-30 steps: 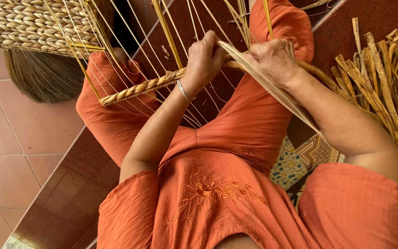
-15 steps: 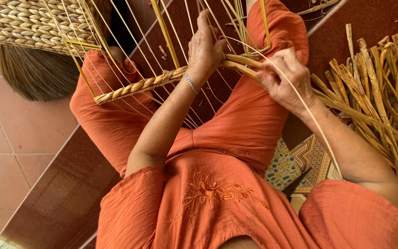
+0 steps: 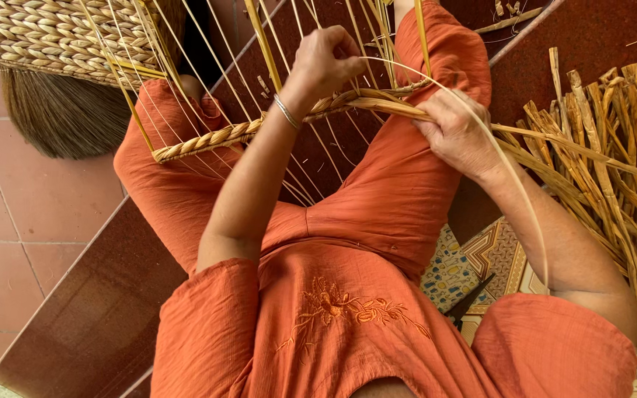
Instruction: The person trims the edges of a woven basket with scissors, then weaves dried palm leaves into a basket frame. They interlace the leaves through the vertical ribs to form the basket's body.
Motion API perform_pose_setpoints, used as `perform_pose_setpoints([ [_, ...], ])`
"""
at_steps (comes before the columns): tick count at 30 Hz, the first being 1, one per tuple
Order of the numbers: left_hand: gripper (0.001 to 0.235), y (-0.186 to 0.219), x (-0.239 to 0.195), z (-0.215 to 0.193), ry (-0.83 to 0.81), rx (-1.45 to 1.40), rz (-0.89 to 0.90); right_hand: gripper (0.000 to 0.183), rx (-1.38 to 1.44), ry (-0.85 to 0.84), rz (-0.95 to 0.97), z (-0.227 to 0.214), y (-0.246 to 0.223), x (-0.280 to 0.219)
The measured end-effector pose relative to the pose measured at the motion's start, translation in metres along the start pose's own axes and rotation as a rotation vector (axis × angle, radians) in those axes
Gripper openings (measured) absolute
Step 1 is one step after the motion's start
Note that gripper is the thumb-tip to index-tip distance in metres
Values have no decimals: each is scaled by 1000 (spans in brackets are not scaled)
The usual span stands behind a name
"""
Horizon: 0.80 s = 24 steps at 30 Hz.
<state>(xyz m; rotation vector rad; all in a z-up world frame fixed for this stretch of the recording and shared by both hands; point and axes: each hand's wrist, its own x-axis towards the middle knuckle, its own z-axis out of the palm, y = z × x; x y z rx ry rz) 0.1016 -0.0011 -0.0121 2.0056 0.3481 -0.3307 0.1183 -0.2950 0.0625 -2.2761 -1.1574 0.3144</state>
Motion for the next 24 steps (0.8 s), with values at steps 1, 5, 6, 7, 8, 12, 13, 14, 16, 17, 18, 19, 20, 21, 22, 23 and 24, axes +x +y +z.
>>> perform_pose_setpoints([
  [1, 7, 4, 1, -9, -26, -112, -111, 11, 13, -13, 10, -2, 0, 2],
  [5, 15, 18, -1, -30, -76, -395, -353, 9, 39, -31, 22, -5, -4, 10],
  [6, 17, 20, -1, -30, -77, -424, -361, 9, 38, -27, 19, -5, -5, 11],
  [7, 17, 20, -2, -27, -74, -414, -372, 9, 28, -49, 38, -5, -6, 11],
  [8, 21, 19, -3, -24, -71, -404, -383, 8, 18, -70, 57, -5, -7, 10],
  [12, 50, 2, -3, -2, 142, -128, -198, 14, 133, -134, 138, -16, -8, 16],
  [13, 63, -6, -2, 4, 267, 73, -59, 16, 180, -145, 183, -19, -8, 19],
  [14, 76, -16, -2, 11, 389, 274, 82, 19, 227, -155, 227, -24, -9, 21],
  [16, 81, -32, 1, 20, 498, 546, 196, 27, 287, -139, 245, -33, -12, 24],
  [17, 74, -38, 6, 24, 488, 616, 169, 31, 297, -111, 220, -39, -14, 24],
  [18, 68, -41, 10, 28, 477, 685, 142, 36, 306, -84, 194, -45, -16, 24],
  [19, 49, -42, 12, 33, 426, 729, 150, 35, 272, -132, 224, -49, -17, 25],
  [20, 30, -40, 12, 36, 374, 772, 159, 34, 239, -180, 254, -53, -17, 26],
  [21, 13, -37, 10, 39, 319, 815, 167, 33, 207, -228, 285, -56, -17, 25],
  [22, 8, -32, 5, 41, 268, 636, 157, 32, 188, -250, 313, -60, -15, 25],
  [23, 9, -26, -2, 40, 218, 457, 148, 32, 169, -271, 340, -63, -11, 26],
  [24, 15, -19, -11, 39, 167, 279, 137, 32, 149, -292, 367, -66, -7, 26],
])
